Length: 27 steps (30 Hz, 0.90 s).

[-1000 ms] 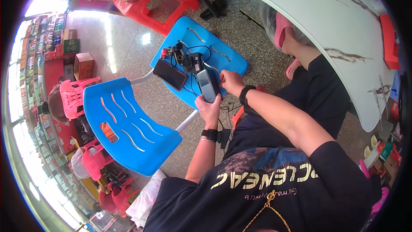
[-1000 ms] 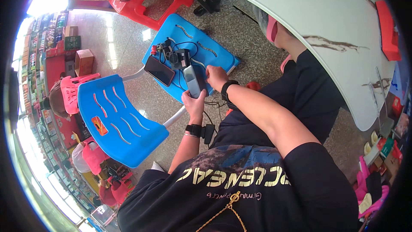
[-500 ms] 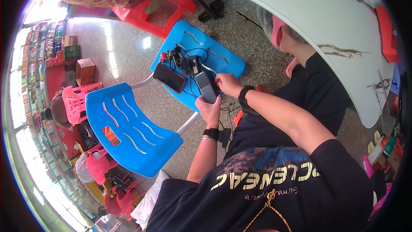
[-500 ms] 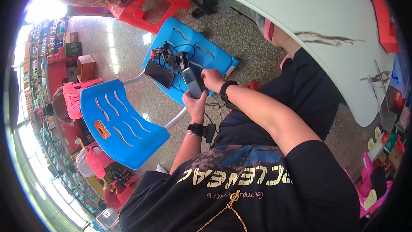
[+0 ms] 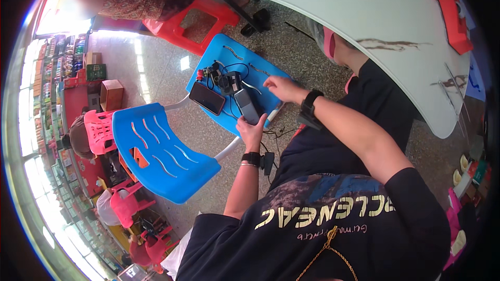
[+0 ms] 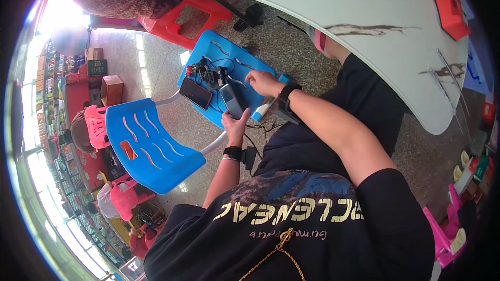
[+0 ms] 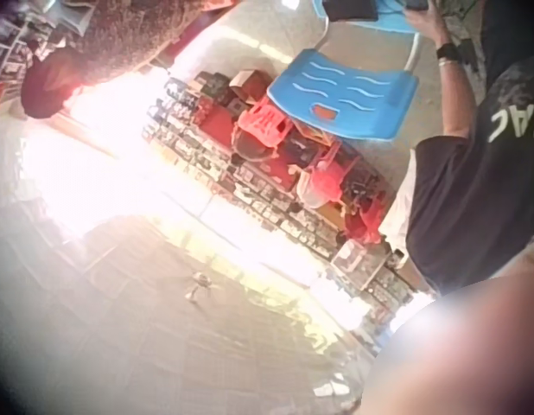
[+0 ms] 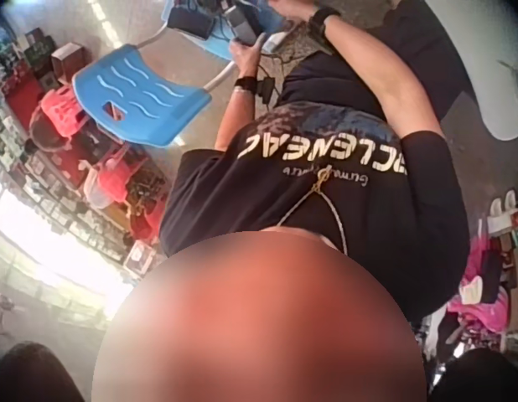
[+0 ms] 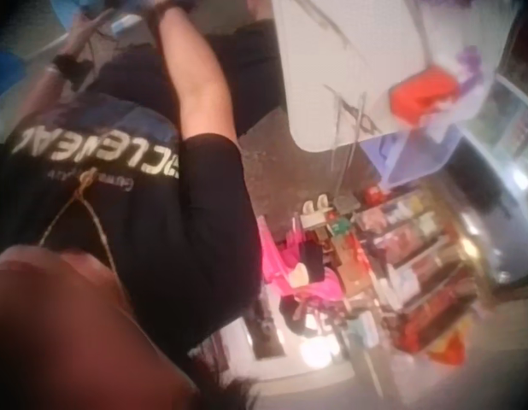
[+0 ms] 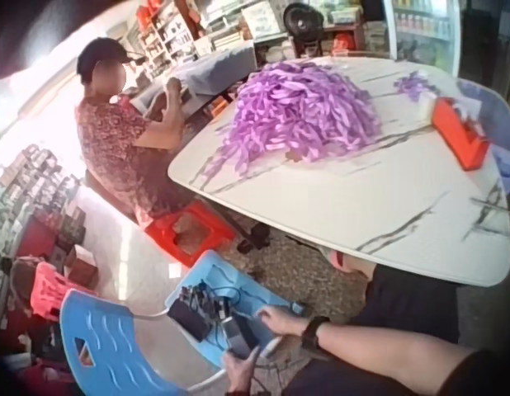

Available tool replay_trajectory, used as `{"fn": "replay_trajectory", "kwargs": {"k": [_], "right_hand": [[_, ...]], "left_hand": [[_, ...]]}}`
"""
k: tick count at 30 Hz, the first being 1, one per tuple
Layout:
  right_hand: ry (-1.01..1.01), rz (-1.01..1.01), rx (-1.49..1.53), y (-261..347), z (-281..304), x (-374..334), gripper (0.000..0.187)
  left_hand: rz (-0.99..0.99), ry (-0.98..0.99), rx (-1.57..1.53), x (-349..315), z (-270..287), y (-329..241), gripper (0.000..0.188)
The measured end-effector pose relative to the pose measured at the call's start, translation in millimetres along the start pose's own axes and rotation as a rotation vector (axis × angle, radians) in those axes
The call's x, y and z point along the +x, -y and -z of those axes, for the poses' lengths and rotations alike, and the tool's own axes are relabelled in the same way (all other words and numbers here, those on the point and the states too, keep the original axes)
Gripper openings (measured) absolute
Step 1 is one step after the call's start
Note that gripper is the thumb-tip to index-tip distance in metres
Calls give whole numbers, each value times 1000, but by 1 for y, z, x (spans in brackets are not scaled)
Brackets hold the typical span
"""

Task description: Wrapping purple ribbons around thin sticks to create decorations.

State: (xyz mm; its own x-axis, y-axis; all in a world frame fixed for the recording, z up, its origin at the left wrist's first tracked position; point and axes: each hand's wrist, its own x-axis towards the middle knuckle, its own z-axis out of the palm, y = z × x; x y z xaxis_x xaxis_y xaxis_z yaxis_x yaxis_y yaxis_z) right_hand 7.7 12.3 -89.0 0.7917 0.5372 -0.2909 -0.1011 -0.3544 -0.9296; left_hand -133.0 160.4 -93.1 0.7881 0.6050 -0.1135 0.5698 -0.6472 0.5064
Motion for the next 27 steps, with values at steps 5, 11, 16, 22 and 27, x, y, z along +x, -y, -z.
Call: {"fn": "replay_trajectory", "kwargs": {"k": [5,11,16,22,27], "right_hand": [[161,133,95,25,54,-37,17],[163,70,189,69,126,-132,13],[-57,68,238,78,159,-218,14],[-186,13,161,119,195,-310,18],[-229,51,72,157,235,-356,19]], "left_hand": [[-1,-160,-92,9,9,17,57],[-144,-100,-547,21,20,-21,23],[-278,478,-793,2,21,-85,21],[-519,1023,-617,-25,60,-178,17],[-682,1306,-831,-46,113,-278,14]]}}
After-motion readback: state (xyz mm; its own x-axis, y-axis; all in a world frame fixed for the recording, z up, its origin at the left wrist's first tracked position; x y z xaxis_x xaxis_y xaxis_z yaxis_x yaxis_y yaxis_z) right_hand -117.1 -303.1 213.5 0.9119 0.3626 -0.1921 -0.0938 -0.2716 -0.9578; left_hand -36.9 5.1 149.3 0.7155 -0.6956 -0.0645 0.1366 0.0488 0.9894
